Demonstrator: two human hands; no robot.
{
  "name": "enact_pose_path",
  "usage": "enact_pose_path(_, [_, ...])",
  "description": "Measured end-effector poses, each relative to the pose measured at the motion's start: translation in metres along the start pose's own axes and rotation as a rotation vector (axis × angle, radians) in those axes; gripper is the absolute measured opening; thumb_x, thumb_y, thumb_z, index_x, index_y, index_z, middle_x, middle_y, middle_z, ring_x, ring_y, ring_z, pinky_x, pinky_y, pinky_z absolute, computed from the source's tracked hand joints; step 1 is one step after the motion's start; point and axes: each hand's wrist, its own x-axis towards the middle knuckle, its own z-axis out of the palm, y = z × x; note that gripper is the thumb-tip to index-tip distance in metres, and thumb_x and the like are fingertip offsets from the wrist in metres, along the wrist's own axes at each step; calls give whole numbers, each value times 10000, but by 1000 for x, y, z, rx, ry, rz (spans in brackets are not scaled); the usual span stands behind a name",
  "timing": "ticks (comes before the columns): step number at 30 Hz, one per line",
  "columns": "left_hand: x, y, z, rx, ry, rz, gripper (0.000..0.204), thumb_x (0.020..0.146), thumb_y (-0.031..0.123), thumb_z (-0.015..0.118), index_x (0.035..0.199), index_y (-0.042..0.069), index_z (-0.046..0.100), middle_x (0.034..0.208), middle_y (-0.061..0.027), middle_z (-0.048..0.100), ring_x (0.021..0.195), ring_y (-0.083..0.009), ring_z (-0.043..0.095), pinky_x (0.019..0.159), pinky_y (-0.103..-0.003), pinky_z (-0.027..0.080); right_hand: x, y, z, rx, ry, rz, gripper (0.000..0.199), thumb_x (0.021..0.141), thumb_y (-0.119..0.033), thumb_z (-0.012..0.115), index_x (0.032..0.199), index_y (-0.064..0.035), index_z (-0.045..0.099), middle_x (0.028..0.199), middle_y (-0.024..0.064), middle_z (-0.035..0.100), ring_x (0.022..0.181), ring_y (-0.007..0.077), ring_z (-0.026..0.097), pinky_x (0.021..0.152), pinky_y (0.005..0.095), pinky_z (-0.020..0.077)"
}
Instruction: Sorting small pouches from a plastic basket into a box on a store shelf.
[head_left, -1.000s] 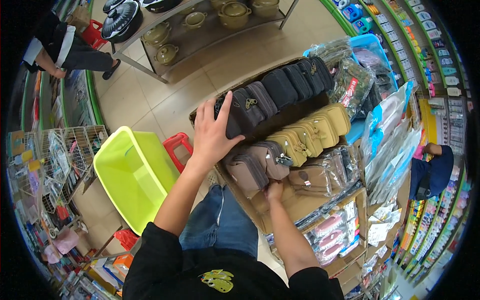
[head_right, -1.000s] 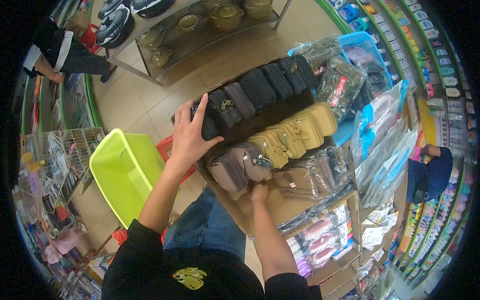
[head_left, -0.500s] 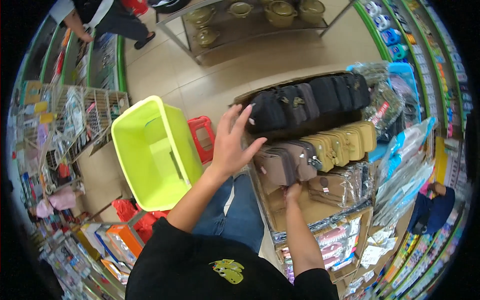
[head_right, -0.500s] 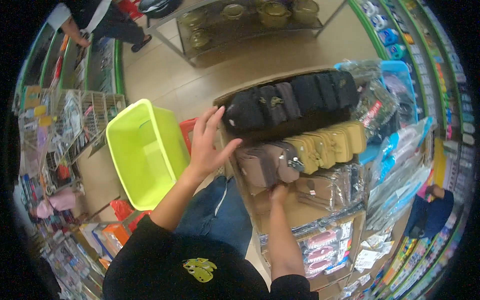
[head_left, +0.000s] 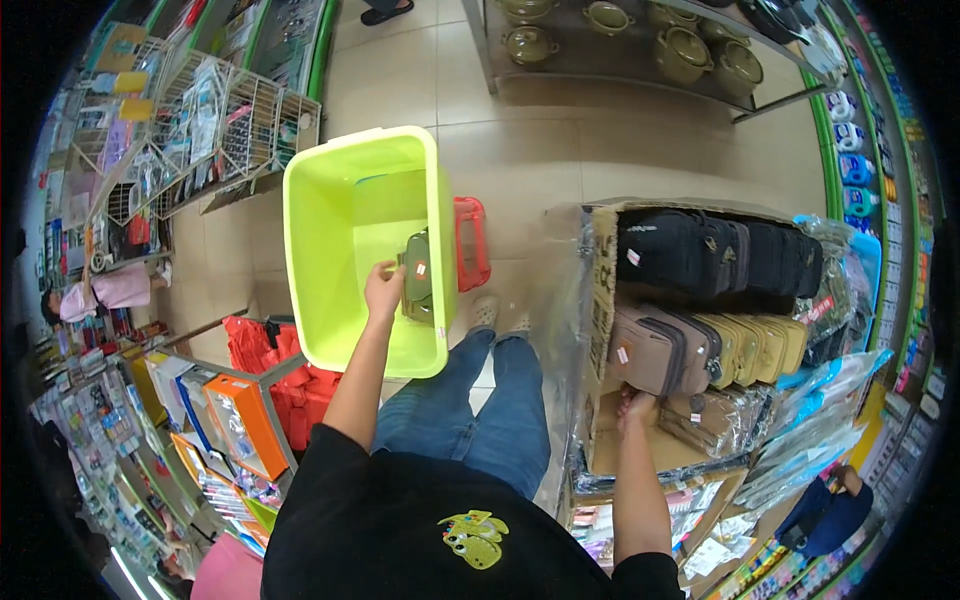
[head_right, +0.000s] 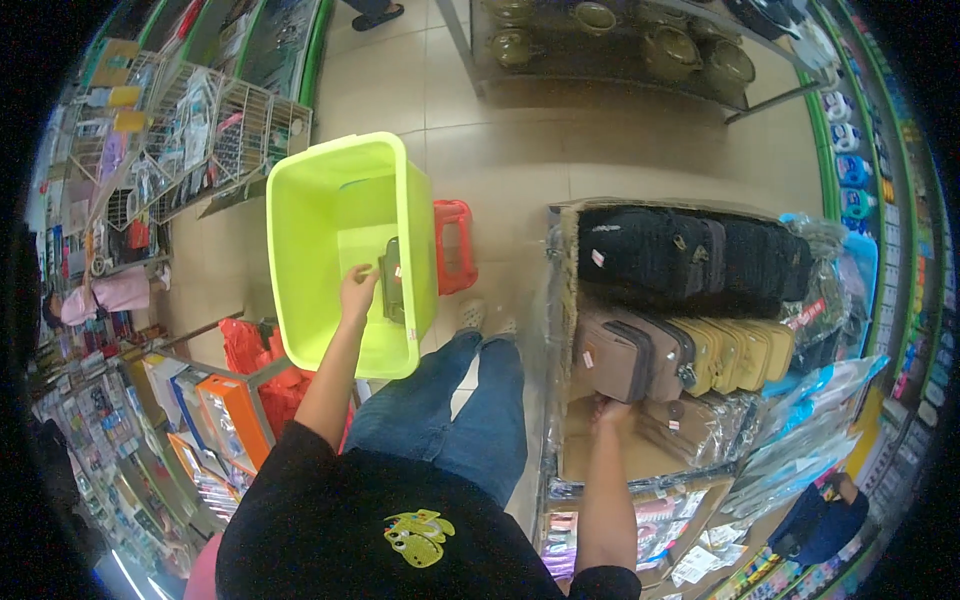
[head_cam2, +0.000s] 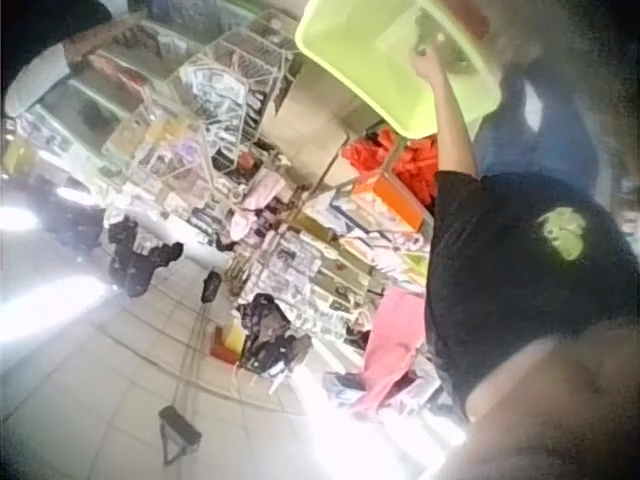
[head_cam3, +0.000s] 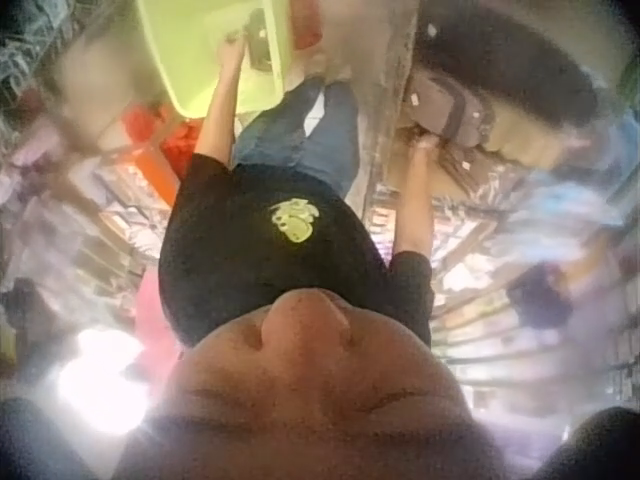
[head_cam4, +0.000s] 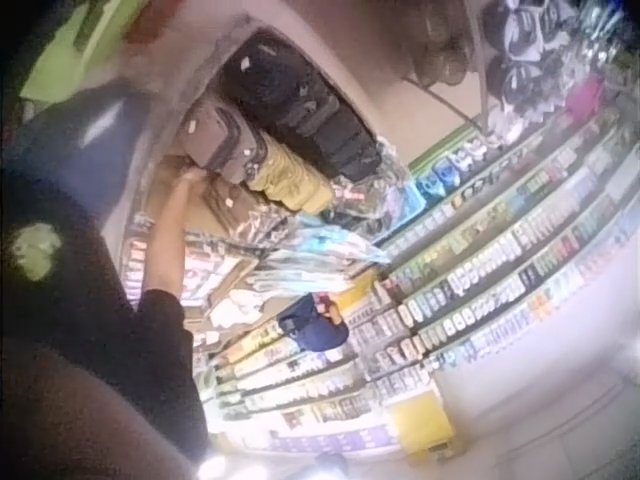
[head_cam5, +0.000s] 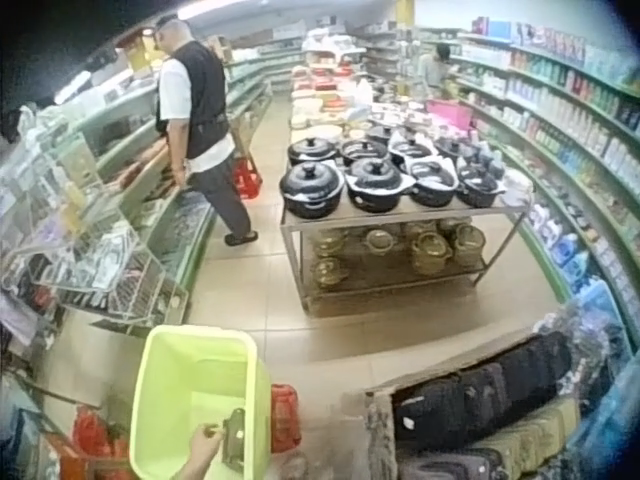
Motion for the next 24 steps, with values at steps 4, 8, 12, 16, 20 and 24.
enact_pose_path(4, [41,-63,25,-56,-139,-215,624,780,334,807,1248,-21,593,1132,-184,674,1001,-242,662,848,-347,524,-11,-9,5,-22,3,48,505,961,-532,358,651,-155,486,462,-29,355,340,120,266,343,283,177])
enact_pose_path(8, [47,-85,58,-239,-234,-181,745,746,353,832,1305,-45,542,1193,-201,653,1080,-264,650,917,-360,518,-25,-17,6,-58,-51,-19,532,962,-559,350,646,-147,471,442,-35,305,339,127,255,343,288,178])
enact_pose_path(12, [53,-97,71,-31,-267,-130,900,652,480,858,1326,-24,541,1228,-218,638,1122,-299,636,960,-391,507,-27,-17,-2,-75,-110,21,546,955,-583,342,642,-150,453,436,-37,268,335,130,242,344,288,173])
enact_pose_path(16, [53,-91,67,200,-232,-137,1024,555,615,851,1309,-11,552,1264,-259,585,1162,-366,594,997,-430,484,-27,-18,0,-11,-57,36,558,944,-607,343,630,-155,435,433,-33,246,332,134,228,344,285,167])
enact_pose_path(20, [59,-90,60,278,-266,-147,1119,505,619,878,1338,-19,489,1326,-279,467,1183,-391,543,1006,-427,475,-27,-21,-3,-43,-92,-21,544,950,-565,358,617,-153,481,409,-25,298,332,122,303,311,280,182])
enact_pose_path(24, [66,-96,53,62,-400,-136,1118,485,563,918,1291,-67,467,1312,-254,436,1189,-366,514,1010,-413,465,-18,-16,-3,40,-44,-83,536,956,-559,363,642,-146,498,424,-24,323,331,119,304,308,274,187])
